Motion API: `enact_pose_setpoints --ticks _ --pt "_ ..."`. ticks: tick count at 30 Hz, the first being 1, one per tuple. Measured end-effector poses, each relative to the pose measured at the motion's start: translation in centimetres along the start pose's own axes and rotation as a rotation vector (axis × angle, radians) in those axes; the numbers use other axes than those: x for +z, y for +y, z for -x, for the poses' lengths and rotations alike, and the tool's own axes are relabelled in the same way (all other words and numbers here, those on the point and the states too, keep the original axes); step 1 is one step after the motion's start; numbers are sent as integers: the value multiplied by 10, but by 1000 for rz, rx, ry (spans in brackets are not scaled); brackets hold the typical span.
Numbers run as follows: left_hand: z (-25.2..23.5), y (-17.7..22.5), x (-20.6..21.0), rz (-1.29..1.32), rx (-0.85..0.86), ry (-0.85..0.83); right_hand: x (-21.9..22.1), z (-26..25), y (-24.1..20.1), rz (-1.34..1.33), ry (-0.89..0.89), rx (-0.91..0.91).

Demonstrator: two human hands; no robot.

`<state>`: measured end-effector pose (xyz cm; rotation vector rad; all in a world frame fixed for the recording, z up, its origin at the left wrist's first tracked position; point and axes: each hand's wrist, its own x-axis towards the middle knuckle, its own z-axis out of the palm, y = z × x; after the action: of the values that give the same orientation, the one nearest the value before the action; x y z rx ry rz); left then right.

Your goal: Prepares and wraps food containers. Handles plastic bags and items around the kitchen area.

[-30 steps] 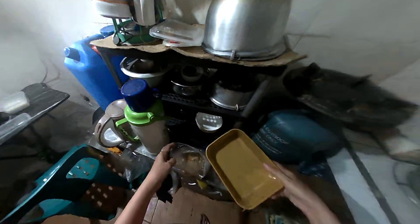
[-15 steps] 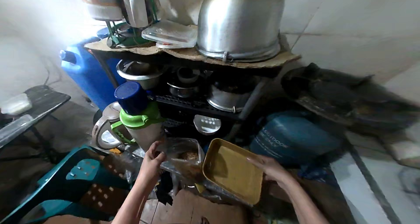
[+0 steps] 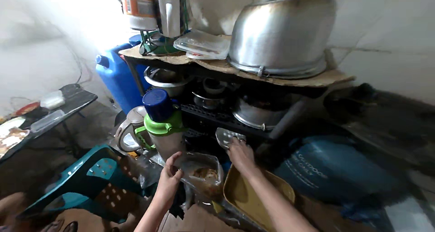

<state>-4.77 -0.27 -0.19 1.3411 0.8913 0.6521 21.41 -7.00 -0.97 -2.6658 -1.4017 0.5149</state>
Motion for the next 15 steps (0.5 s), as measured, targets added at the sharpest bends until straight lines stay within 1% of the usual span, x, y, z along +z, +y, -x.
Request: enact_pose_setpoints --ticks 4,7,9,11,13,14,15 --pt "2 0 -2 10 -17 -1 4 -12 1 83 -15 -67" --pt "1 3 -1 32 -48 0 -3 3 -1 109 -7 -142" --pt "-2 4 -1 59 -69 -2 -9 25 -1 109 57 -227" --pt "-6 4 -4 104 -88 -6 -15 55 0 95 171 -323" --pt "-10 0 -5 157 -88 -20 -18 89 10 91 304 -420" --pt "-12 -1 -3 184 -92 -27 -21 107 17 81 315 -440" --pt "-13 -1 -1 204 -105 -39 -28 128 23 45 241 -424"
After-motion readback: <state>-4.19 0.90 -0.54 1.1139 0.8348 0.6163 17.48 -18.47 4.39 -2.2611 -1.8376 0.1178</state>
